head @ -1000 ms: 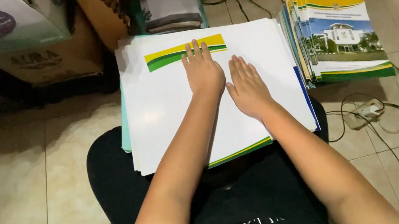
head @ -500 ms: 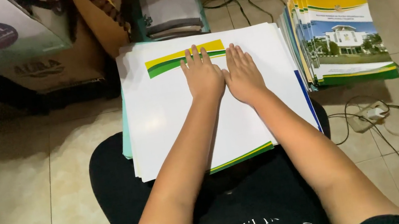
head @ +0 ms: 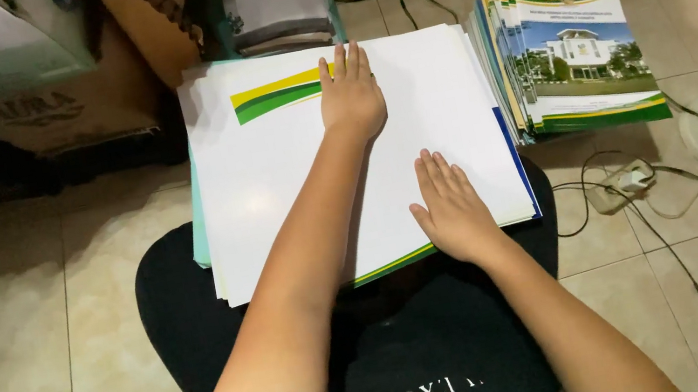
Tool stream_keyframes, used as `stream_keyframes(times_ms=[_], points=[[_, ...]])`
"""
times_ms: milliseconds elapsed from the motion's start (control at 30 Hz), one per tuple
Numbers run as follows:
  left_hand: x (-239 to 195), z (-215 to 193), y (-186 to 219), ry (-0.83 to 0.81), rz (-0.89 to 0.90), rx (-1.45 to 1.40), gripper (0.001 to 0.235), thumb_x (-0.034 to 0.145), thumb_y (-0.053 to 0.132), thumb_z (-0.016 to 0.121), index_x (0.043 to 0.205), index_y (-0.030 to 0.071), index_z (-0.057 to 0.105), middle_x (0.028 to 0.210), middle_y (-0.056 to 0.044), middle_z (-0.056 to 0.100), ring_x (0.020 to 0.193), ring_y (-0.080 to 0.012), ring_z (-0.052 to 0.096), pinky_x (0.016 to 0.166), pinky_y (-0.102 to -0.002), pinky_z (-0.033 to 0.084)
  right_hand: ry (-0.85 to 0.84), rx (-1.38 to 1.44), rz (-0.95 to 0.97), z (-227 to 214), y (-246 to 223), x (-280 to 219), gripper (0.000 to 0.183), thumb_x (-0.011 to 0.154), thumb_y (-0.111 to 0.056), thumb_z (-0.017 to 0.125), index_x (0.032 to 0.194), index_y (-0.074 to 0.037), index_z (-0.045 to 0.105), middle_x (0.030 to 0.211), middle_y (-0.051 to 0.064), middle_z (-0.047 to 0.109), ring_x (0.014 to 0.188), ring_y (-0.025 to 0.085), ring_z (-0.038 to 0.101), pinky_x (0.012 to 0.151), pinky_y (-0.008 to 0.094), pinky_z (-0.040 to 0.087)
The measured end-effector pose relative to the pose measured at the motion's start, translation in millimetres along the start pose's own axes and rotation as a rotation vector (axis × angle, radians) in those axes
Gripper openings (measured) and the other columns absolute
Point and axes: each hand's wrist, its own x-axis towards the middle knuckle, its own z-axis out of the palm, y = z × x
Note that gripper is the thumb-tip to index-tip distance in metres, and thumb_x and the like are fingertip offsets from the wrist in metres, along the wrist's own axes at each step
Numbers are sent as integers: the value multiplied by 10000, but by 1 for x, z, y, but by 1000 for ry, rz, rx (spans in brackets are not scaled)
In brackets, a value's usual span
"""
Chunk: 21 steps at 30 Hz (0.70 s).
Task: Sorting and inspecting printed brochures by flipping through pages and smoothing them flat on a stack.
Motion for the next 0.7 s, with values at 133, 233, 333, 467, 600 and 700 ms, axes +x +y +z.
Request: stream_keyframes(times_ms=[133, 233, 333, 467, 600, 700], points=[[-26, -4, 4, 5, -26, -62, 576, 1076, 184, 222, 1626, 14, 238, 1720, -143, 188, 1601, -311, 70, 1292, -520, 33, 55, 0, 8, -22, -3, 59, 659, 1077, -337, 292, 1595, 54, 181, 1684, 256, 119, 1576, 348, 76, 1260, 485, 31], [-23, 34, -4, 207, -21, -198, 573, 1032, 170, 326, 1561, -47, 360, 1655, -226, 318, 1567, -371, 216, 1269, -524, 171, 122, -47, -14, -35, -1, 125, 631, 1067, -257, 320, 1607, 36, 177, 1692, 233, 133, 1577, 349, 96, 1272, 491, 70], [-24, 32, -9, 307, -36, -395, 549, 1064, 210, 314, 1527, -71, 403, 1623, -257, 362, 1545, -409, 263, 1261, -524, 212, 165, -12, -13, -45, 2, 178, 634, 1090, -332, 272, 1613, 18, 188, 1700, 206, 132, 1582, 325, 87, 1274, 482, 48], [-21, 31, -8, 331, -34, -377, 525, 1079, 230, 303, 1484, -54, 480, 1592, -240, 421, 1525, -402, 311, 1246, -533, 236, 165, -22, 16, -45, 1, 192, 620, 1102, -335, 261, 1619, -3, 177, 1703, 186, 135, 1583, 308, 90, 1274, 488, 40], [-19, 31, -8, 319, -54, -300, 529, 1040, 210, 348, 1496, -22, 483, 1601, -213, 423, 1529, -380, 313, 1249, -540, 221, 173, -38, 10, -41, -7, 145, 608, 1088, -282, 247, 1615, 12, 174, 1702, 200, 128, 1580, 323, 92, 1272, 492, 56], [-29, 25, -4, 232, -45, -230, 560, 1025, 217, 355, 1542, 19, 437, 1639, -183, 373, 1555, -365, 250, 1259, -550, 176, 142, 11, 27, -35, -19, 79, 609, 1081, -273, 261, 1603, 33, 190, 1690, 225, 143, 1576, 331, 98, 1263, 493, 54]])
